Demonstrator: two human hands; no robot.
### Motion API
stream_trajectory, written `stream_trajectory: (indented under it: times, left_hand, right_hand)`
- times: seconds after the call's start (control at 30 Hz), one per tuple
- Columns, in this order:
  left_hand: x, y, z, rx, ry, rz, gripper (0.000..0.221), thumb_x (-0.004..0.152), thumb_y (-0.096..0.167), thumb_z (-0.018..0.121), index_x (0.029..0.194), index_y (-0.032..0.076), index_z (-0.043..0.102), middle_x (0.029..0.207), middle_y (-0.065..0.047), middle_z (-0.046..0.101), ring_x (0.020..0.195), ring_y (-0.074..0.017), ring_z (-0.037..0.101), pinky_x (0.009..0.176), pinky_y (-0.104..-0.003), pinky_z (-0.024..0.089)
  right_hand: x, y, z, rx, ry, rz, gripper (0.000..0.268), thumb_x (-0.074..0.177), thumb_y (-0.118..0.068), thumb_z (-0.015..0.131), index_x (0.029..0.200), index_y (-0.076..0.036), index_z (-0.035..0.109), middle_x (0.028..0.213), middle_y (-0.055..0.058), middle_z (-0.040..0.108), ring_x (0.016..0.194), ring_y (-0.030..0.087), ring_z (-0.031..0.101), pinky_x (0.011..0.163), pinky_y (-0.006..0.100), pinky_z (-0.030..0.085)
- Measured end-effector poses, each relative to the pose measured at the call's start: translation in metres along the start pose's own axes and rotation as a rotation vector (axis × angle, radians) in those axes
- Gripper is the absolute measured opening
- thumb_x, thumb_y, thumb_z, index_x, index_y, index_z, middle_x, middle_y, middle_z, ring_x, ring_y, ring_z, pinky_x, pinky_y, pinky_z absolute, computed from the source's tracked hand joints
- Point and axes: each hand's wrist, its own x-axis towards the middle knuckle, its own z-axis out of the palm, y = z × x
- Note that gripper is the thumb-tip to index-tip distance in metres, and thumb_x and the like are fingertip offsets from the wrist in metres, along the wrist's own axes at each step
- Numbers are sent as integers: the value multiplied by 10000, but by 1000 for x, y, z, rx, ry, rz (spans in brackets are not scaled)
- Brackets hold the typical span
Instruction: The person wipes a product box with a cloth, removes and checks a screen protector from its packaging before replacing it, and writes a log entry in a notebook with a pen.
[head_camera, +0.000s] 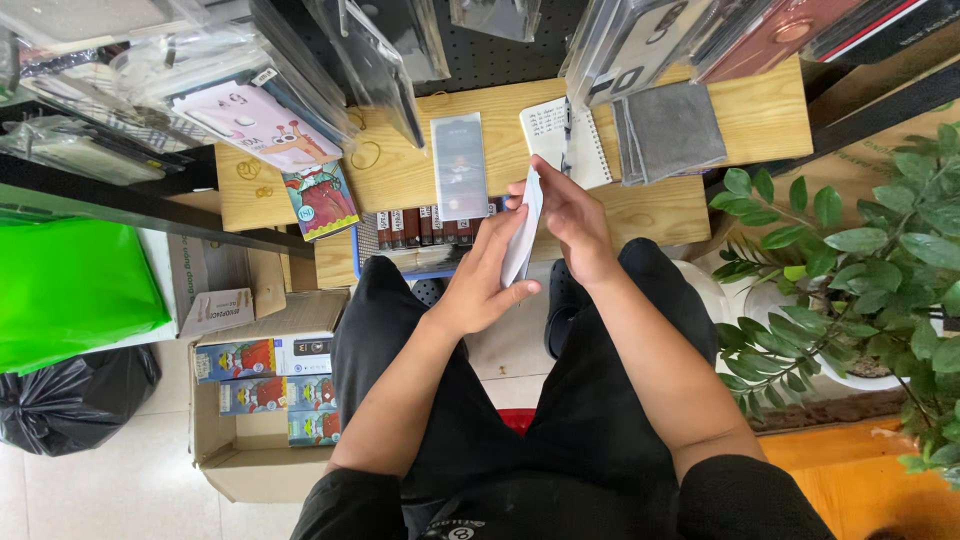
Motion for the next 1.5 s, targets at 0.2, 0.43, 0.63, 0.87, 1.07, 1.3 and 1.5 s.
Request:
stream_trajectory:
  times: [0.2,0.43,0.63,0.87,1.07,1.3,1.5]
  left_hand:
    - [0,1,1,141,7,-12,857,944,516,666,1611,129,292,1468,-153,418,1038,-529,653,811,-616,589]
    - [-2,-20,0,-112,123,7,642,1073,434,348,1595,71,257,1371,-234,447,980,-386,669,785,-517,589]
    - [-10,-46,19,-423,334,-108,583,1105,367,268,1539,-16,339,1326,-226,518,953,-271,664,880,-461,536]
    - [9,22,17,-491,594,-363,429,1106,320,440,1287,-4,653,1091,-114,679,926,-186,617,928,-404,515]
    - [9,20,9,-489,518,-384,382,1115,301,435,1125,33,707,969,-65,699,842,-150,630,855,-369,557]
    - [8,11,11,-485,517,-362,362,1116,249,431,1037,37,714,880,-55,693,778,-139,627,783,-337,551]
    - [-4,-52,18,-420,495,-372,255,1090,180,528,947,53,697,817,-12,648,763,-121,574,762,-318,536]
  right_hand:
    - [-1,-2,4,10,72,14,815,859,-317,741,1492,93,430,1297,304,653,1171,310,675,990,384,553]
    - [9,-27,-1,428,197,221,823,899,-587,538,1579,-148,391,1351,304,643,1111,402,716,965,473,566]
    - [5,-22,-13,641,140,270,779,912,-585,485,1564,-162,430,1314,378,628,1057,485,710,972,558,548]
    - [1,-17,-17,710,92,246,815,875,-645,513,1524,-155,474,1285,379,631,997,490,717,946,592,552]
    - [0,-11,-18,718,97,264,819,859,-646,529,1508,-147,492,1303,370,631,999,493,706,930,597,542]
    - [5,-18,-16,735,156,311,767,899,-594,502,1520,-144,481,1323,363,628,993,477,714,868,591,563]
    - [3,-16,-15,720,116,298,778,867,-614,536,1501,-164,503,1318,343,640,994,467,707,883,565,552]
